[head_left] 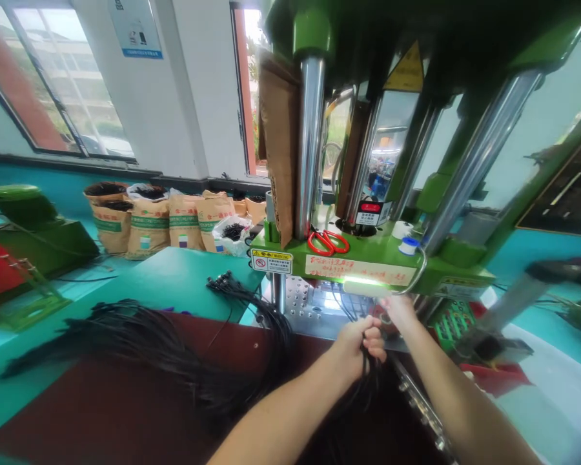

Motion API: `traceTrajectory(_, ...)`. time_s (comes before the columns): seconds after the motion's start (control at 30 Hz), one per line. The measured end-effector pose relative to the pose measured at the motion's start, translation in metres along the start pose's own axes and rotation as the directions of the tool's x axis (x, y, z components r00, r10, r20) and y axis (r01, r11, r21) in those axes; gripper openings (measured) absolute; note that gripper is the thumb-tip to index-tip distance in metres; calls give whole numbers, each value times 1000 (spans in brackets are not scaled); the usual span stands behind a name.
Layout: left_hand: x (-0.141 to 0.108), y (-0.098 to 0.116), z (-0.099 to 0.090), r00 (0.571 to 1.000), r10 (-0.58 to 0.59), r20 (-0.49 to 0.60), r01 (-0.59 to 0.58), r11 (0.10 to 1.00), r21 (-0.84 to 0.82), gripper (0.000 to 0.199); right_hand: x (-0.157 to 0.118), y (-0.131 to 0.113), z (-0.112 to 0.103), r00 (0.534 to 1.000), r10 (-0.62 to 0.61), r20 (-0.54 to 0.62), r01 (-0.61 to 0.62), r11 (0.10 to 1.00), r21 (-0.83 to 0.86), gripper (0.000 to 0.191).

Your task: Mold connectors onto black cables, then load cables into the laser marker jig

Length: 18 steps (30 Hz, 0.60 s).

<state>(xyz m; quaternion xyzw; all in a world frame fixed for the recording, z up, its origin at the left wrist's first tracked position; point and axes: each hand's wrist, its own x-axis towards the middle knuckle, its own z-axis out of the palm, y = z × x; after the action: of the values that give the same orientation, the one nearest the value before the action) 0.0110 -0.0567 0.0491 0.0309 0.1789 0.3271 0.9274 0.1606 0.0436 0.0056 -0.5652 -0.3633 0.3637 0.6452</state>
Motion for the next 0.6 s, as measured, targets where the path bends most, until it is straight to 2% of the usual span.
traceTrajectory(0.13,-30,-18,-6,1000,-12,20,13,999,-36,28,-17,-2,4,998,22,-65,-15,994,107,31)
traceTrajectory(0.27,-69,-52,-22,995,-9,100,8,1000,2,24,-33,-6,8,997,33,-70,-23,991,132,24)
traceTrajectory(0.33,-91,-67,-30,985,11,171,-24,997,77,19,-40,-7,9,997,45,-69,-37,993,109,20)
traceTrajectory(0.4,-113,-69,-34,969,82,235,-115,985,131,17,-47,-8,8,996,49,-76,-42,995,89,19)
traceTrajectory(0.47,-138,-49,-32,939,233,255,-271,955,124,19,-55,-10,1,996,40,-82,-35,997,71,18)
traceTrajectory(0.5,-151,-30,-29,910,337,241,-368,924,100,20,-59,-10,-3,996,34,-83,-29,998,60,17)
traceTrajectory(0.53,-165,-6,-27,863,458,212,-482,873,78,22,-62,-10,-9,996,30,-83,-26,999,48,16)
traceTrajectory(0.57,-178,21,-25,786,596,164,-611,790,56,27,-65,-10,-16,996,31,-81,-29,999,33,15)
traceTrajectory(0.6,-190,50,-25,681,723,116,-731,681,47,30,-68,-9,-23,996,39,-77,-37,999,20,14)
